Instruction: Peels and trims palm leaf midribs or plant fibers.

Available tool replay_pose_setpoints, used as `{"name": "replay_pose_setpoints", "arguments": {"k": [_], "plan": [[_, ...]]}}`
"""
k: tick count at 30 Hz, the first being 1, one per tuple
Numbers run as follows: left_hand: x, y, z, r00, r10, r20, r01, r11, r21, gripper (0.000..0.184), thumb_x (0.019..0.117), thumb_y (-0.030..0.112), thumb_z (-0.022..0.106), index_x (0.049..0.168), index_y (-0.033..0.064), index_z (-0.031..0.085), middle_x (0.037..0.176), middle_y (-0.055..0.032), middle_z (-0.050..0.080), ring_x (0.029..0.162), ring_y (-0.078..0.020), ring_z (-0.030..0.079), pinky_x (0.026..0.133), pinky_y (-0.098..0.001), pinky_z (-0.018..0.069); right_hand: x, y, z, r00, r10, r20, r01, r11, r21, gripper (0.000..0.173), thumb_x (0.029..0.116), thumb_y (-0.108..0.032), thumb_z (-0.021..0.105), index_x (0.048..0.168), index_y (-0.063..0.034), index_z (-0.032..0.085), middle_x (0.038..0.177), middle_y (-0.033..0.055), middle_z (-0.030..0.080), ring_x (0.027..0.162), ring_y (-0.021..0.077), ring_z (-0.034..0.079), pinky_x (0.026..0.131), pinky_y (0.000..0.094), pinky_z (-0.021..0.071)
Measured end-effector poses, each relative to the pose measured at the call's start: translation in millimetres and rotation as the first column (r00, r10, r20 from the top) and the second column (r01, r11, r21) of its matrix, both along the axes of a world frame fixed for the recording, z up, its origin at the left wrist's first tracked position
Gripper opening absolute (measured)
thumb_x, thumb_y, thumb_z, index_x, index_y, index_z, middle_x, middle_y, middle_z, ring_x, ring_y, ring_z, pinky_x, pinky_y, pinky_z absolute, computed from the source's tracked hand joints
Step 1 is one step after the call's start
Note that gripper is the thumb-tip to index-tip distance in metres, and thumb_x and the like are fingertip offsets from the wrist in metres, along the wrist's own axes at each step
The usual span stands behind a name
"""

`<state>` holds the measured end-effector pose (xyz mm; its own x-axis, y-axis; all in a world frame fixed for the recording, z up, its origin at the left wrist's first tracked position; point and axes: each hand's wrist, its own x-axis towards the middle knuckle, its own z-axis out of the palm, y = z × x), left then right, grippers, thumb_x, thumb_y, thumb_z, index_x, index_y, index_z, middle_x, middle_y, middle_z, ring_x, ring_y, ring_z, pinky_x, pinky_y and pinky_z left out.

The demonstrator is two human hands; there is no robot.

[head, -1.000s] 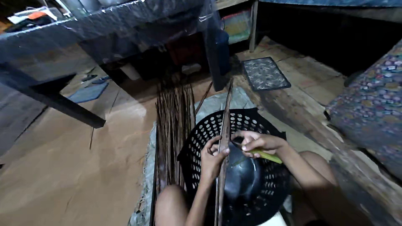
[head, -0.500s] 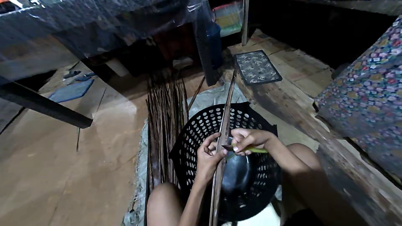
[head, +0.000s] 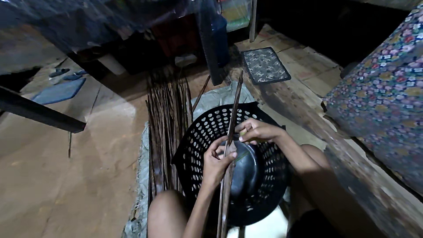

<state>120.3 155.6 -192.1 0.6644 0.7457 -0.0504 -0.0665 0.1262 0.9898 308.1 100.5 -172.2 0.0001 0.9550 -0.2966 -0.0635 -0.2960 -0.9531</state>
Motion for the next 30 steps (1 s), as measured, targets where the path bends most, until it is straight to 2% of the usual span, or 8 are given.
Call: {"name": "replay_pose_setpoints", "arguments": {"k": [4, 10, 14, 18, 21, 24, 27, 30], "plan": [[-1, -1, 1, 0.998, 0.007, -0.055, -0.007, 1.0, 0.004, 0.045, 0.0804, -0.015, 0.063, 0.124, -0.012, 0.052, 0.079, 0.0115, 0.066, 0.067, 0.0097, 0.061, 0.062, -0.009, 0.0504, 4, 8, 9, 0.992, -0.11, 0.06, 0.114, 0.991, -0.067, 0.016, 0.0979, 0.009, 0.046, 0.11, 0.0093, 0.057, 0.067, -0.0074, 0.053, 0.054, -0.0062, 0.047, 0.053, 0.0096, 0.0399], [-6, -6, -3, 0.997, 0.007, -0.082, -0.006, 1.0, 0.009, 0.046, 0.0803, -0.016, 0.062, 0.125, -0.0108, 0.052, 0.078, 0.0115, 0.068, 0.067, 0.0092, 0.063, 0.061, -0.0092, 0.0509, 31, 31, -14, 0.948, -0.319, -0.002, 0.319, 0.948, -0.015, 0.017, 0.1011, 0.006, 0.044, 0.106, 0.0074, 0.06, 0.064, -0.0048, 0.054, 0.05, -0.0034, 0.048, 0.049, 0.0108, 0.0414], [-11, -10, -2, 0.997, 0.004, -0.081, -0.004, 1.0, -0.001, 0.046, 0.0806, -0.017, 0.06, 0.125, -0.0104, 0.052, 0.079, 0.0117, 0.068, 0.065, 0.0096, 0.062, 0.06, -0.0088, 0.0505, 58, 49, -2, 0.914, -0.405, 0.025, 0.405, 0.913, -0.05, 0.023, 0.1041, 0.001, 0.043, 0.121, 0.0094, 0.055, 0.07, -0.0013, 0.054, 0.051, -0.0005, 0.048, 0.049, 0.0132, 0.041], [-21, -12, -1, 0.999, -0.024, -0.041, 0.025, 0.999, 0.024, 0.044, 0.0791, -0.015, 0.06, 0.123, -0.0091, 0.055, 0.077, 0.0135, 0.068, 0.064, 0.0106, 0.061, 0.059, -0.008, 0.0495, 83, 59, 36, 0.809, -0.587, 0.03, 0.587, 0.81, 0.002, 0.011, 0.1063, -0.005, 0.043, 0.103, -0.0033, 0.054, 0.069, -0.0032, 0.052, 0.05, 0.0002, 0.046, 0.048, 0.0137, 0.0413], [-26, -10, -1, 1.0, -0.019, -0.005, 0.019, 0.999, 0.042, 0.045, 0.0781, -0.016, 0.06, 0.122, -0.0092, 0.055, 0.077, 0.0146, 0.068, 0.065, 0.011, 0.062, 0.059, -0.0077, 0.0498, 95, 49, 73, 0.774, -0.624, 0.107, 0.615, 0.781, 0.108, 0.014, 0.1073, -0.007, 0.042, 0.103, -0.0045, 0.055, 0.071, -0.0037, 0.053, 0.051, 0.0002, 0.047, 0.048, 0.014, 0.0427], [-27, -9, 2, 0.999, -0.007, 0.031, 0.006, 0.999, 0.043, 0.046, 0.0775, -0.016, 0.059, 0.123, -0.0093, 0.054, 0.076, 0.0154, 0.067, 0.064, 0.0108, 0.062, 0.059, -0.008, 0.0501, 77, 14, 91, 0.824, -0.47, 0.316, 0.431, 0.882, 0.19, 0.018, 0.1046, -0.002, 0.044, 0.093, -0.0013, 0.058, 0.065, -0.0043, 0.054, 0.049, -0.0007, 0.048, 0.049, 0.014, 0.0437], [-28, -11, 5, 0.997, -0.008, 0.081, 0.005, 1.0, 0.028, 0.046, 0.0761, -0.015, 0.058, 0.121, -0.0065, 0.054, 0.074, 0.018, 0.065, 0.063, 0.0114, 0.061, 0.059, -0.0073, 0.0499, 34, -25, 77, 0.862, -0.11, 0.495, 0.11, 0.993, 0.029, 0.016, 0.1011, -0.001, 0.054, 0.091, 0.0064, 0.063, 0.063, -0.0026, 0.054, 0.052, -0.0004, 0.048, 0.053, 0.0164, 0.0422], [-27, -13, 6, 0.992, -0.02, 0.123, 0.017, 1.0, 0.021, 0.046, 0.0755, -0.016, 0.058, 0.121, -0.0056, 0.053, 0.073, 0.0188, 0.065, 0.063, 0.0117, 0.061, 0.059, -0.0075, 0.05, -5, -33, 49, 0.949, 0.105, 0.297, -0.093, 0.994, -0.056, 0.028, 0.106, -0.007, 0.046, 0.123, 0.0129, 0.056, 0.069, -0.0049, 0.049, 0.054, -0.0036, 0.043, 0.054, 0.0134, 0.0386]]}}
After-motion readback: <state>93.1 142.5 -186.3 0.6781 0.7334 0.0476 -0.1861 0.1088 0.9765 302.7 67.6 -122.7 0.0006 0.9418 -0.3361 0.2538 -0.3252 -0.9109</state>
